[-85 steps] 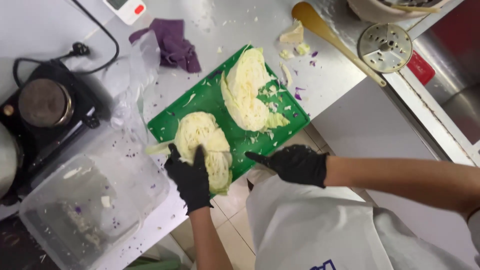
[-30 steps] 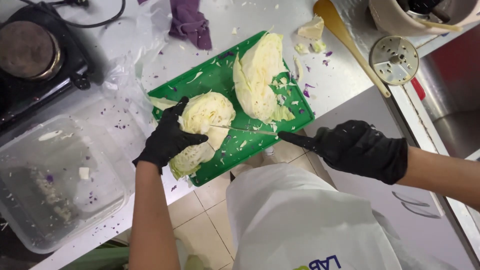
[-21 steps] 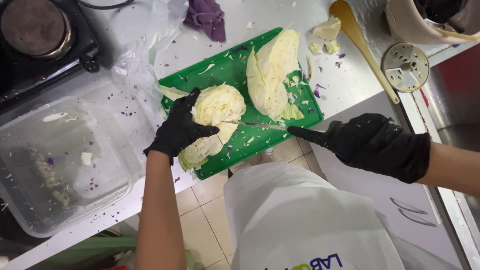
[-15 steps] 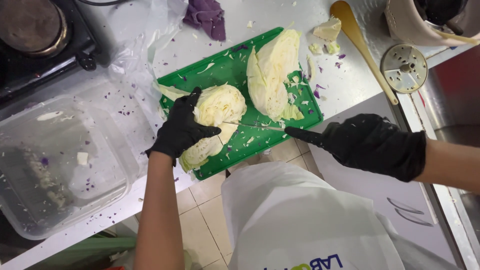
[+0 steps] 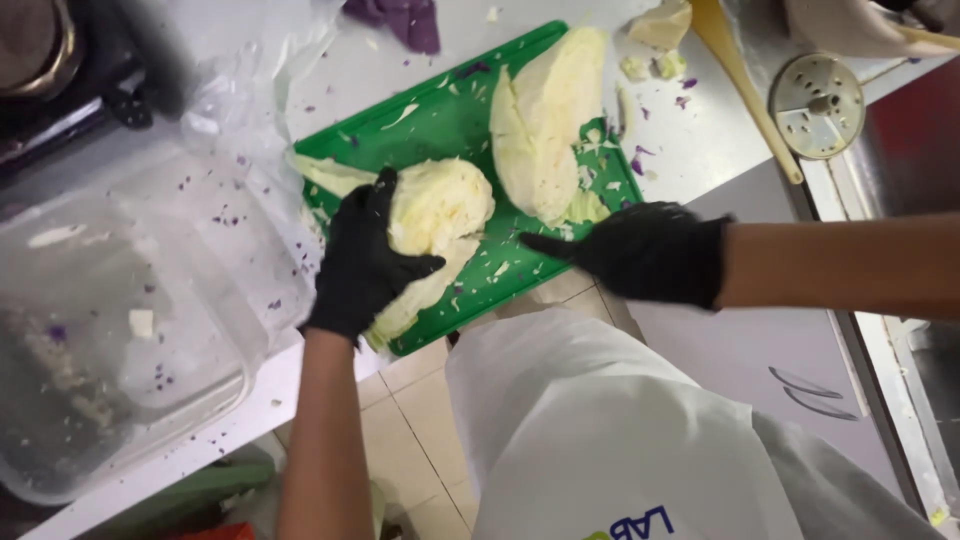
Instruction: Cutting a whole green cabbage into smaller pieces on a cutting board using a chef knife.
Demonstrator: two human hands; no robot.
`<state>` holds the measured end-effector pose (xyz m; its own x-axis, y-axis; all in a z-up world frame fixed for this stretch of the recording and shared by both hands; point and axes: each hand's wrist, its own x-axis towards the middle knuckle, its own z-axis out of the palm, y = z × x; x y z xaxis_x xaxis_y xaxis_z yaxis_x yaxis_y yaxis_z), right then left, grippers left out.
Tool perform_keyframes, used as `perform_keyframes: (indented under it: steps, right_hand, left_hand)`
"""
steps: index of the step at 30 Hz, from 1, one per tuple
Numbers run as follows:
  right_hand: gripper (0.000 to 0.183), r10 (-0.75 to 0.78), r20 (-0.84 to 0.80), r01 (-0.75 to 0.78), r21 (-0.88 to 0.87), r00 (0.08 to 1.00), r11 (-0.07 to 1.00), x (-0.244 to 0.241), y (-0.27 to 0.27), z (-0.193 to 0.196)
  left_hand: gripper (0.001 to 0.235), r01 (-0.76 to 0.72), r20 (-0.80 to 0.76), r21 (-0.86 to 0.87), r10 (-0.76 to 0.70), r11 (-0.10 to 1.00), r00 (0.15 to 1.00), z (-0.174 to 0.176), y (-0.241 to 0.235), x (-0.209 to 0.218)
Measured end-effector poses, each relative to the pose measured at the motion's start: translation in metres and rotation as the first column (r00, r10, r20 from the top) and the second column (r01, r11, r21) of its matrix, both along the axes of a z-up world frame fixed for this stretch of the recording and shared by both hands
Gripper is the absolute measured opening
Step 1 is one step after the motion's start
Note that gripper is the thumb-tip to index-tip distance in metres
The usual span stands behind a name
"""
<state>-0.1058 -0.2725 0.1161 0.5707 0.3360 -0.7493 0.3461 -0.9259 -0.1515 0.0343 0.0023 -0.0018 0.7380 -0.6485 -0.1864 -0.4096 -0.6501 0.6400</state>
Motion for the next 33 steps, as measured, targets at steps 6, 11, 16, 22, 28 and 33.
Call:
perform_keyframes:
  steps: [6, 11, 16, 22, 28, 33]
  right_hand:
    - [0.068, -0.272, 0.356, 0.117, 0.401, 0.894, 0.909, -0.044, -0.024, -0.069]
    - [0.077, -0.206, 0.477, 0.197, 0.069, 0.854, 0.978, -0.103, -0.029, -0.06]
    - [0.053, -0.63, 0.284, 0.599, 0.196, 0.723, 0.776, -0.189, -0.043, -0.09]
    - [0.081, -0.675, 0.26, 0.61, 0.29, 0.691, 0.737, -0.099, 0.04, -0.085]
    - [0.046, -0.644, 0.593, 0.429, 0.48, 0.483, 0.765, -0.024, 0.083, -0.144]
    - [0.064, -0.971, -0.11, 0.515, 0.857, 0.214, 0.017, 0.019, 0.117, -0.144]
  left_hand:
    - [0.12, -0.22, -0.589, -0.384, -0.054, 0.897, 0.806, 0.014, 0.012, 0.026]
    - [0.115, -0.122, -0.282, -0.426, -0.003, 0.897, 0.959, -0.027, 0.02, 0.016]
    - [0.113, -0.286, -0.379, -0.424, 0.119, 0.859, 0.918, 0.014, 0.013, 0.001]
    - [0.108, -0.598, -0.741, -0.411, 0.13, 0.688, 0.658, 0.014, 0.013, -0.006]
    - [0.105, -0.558, -0.703, -0.423, 0.13, 0.714, 0.699, 0.019, 0.016, -0.007]
    - [0.104, -0.581, -0.72, -0.451, 0.11, 0.678, 0.686, 0.01, 0.02, -0.013]
